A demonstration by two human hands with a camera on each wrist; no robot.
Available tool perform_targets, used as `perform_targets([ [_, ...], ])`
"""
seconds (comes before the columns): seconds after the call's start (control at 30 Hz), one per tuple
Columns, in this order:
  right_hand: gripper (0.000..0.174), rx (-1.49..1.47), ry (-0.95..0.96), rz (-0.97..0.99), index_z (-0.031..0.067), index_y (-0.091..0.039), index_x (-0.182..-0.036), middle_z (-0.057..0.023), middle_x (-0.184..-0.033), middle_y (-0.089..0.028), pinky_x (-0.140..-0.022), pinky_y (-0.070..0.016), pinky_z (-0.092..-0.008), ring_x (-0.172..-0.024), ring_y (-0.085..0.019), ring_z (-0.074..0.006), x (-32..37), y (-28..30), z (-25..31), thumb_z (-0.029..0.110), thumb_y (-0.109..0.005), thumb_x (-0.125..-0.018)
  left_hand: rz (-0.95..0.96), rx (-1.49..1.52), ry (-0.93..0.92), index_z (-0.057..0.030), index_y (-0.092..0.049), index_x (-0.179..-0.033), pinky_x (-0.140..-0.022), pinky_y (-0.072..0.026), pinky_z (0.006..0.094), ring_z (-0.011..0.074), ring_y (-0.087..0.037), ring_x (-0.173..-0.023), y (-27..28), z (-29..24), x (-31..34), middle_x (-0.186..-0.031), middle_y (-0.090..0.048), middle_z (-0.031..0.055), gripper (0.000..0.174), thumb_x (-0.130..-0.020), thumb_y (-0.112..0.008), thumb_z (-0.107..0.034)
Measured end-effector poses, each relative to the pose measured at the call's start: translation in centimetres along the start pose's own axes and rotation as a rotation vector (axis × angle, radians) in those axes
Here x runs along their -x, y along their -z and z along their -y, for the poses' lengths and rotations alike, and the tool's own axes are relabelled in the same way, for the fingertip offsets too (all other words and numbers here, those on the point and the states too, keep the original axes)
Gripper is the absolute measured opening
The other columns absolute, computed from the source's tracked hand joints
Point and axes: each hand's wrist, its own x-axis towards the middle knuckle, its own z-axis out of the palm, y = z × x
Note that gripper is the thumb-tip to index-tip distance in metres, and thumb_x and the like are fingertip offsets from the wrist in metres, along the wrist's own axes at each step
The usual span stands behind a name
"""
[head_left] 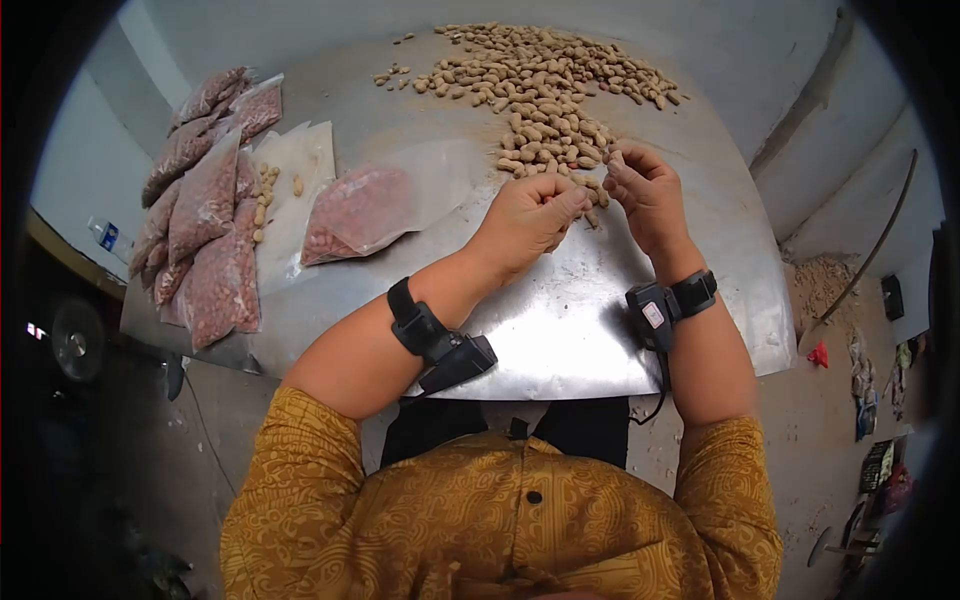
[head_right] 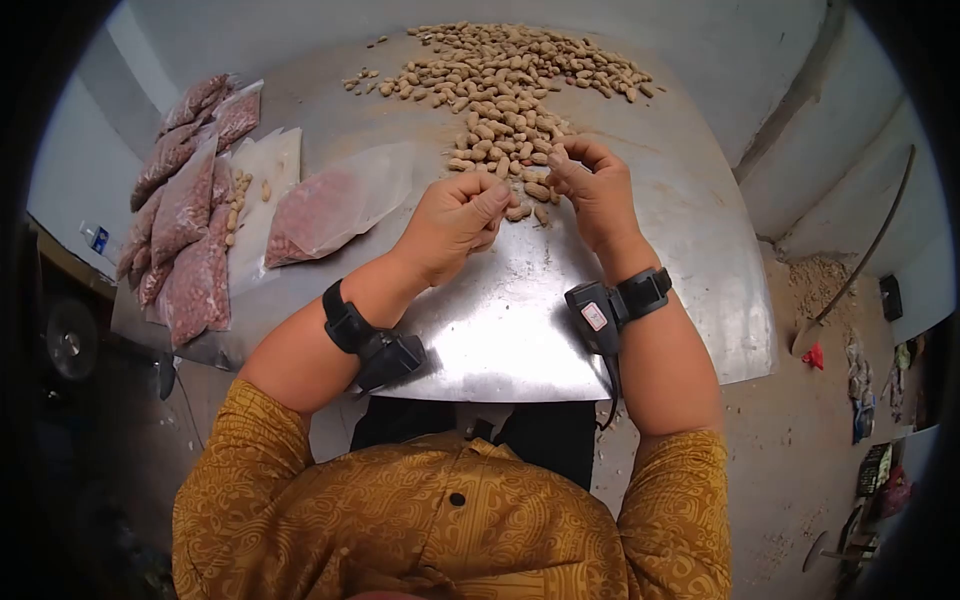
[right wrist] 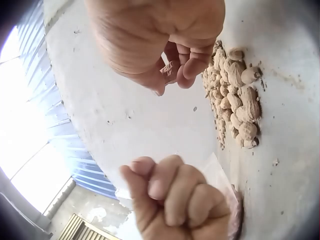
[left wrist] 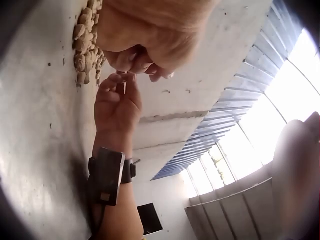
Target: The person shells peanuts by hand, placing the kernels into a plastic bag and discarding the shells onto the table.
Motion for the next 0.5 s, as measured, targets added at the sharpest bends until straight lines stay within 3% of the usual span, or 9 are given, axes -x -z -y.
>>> perform_targets([
  [0.03,0.024,0.048,-0.015,0.014,-0.0006,-0.058,-0.100,-0.0037,-0.084,-0.057,-0.063,-0.0453,-0.0215,-0.067,-0.054,-0.0113,0.0,0.2,-0.3,0.009,-0.065,-0.079,-0.018,-0.051,-0.024,-0.0017,-0.058,-0.085,-0.042,-0.0260,0.0182,0.0036,-0.035,-0.048,-0.7,-1.1,0.1,-0.061,-0.045,-0.0031,0.024,-0.089,-0.056,-0.025],
  [0.17,0.026,0.104,-0.019,0.027,-0.0014,-0.059,-0.099,-0.0035,-0.079,-0.059,-0.062,-0.0445,-0.0214,-0.067,-0.054,-0.0103,0.2,0.2,0.0,0.014,-0.066,-0.079,0.147,-0.906,-0.213,-0.0016,-0.061,-0.080,-0.046,-0.0355,0.0227,0.0064,-0.045,-0.054,0.4,-6.1,-2.9,-0.061,-0.051,-0.0007,0.022,-0.087,-0.059,-0.023],
  [0.23,0.026,0.133,0.002,0.017,-0.0014,-0.059,-0.099,-0.0039,-0.079,-0.059,-0.062,-0.0448,-0.0217,-0.067,-0.055,-0.0102,0.1,0.3,0.2,0.015,-0.066,-0.080,0.269,-1.313,-0.077,-0.0007,-0.061,-0.077,-0.051,-0.0409,0.0274,0.0102,-0.048,-0.056,2.4,-7.7,-4.2,-0.062,-0.054,0.0030,0.022,-0.084,-0.059,-0.021],
  [0.37,0.024,0.141,0.026,-0.012,0.0009,-0.059,-0.098,-0.0017,-0.079,-0.058,-0.060,-0.0424,-0.0198,-0.067,-0.053,-0.0089,0.4,0.1,1.1,0.014,-0.066,-0.080,0.351,-1.662,0.395,-0.0020,-0.063,-0.077,-0.058,-0.0447,0.0321,0.0180,-0.056,-0.063,6.3,-9.6,-4.1,-0.066,-0.060,0.0084,0.022,-0.080,-0.059,-0.023],
  [0.5,0.024,0.171,0.046,0.017,0.0014,-0.060,-0.097,-0.0021,-0.079,-0.058,-0.061,-0.0433,-0.0212,-0.068,-0.054,-0.0095,0.7,0.0,1.3,0.017,-0.065,-0.080,0.411,-2.011,0.577,-0.0048,-0.066,-0.080,-0.061,-0.0459,0.0365,0.0251,-0.060,-0.068,9.6,-9.4,-4.1,-0.073,-0.064,0.0116,0.017,-0.075,-0.060,-0.020],
])
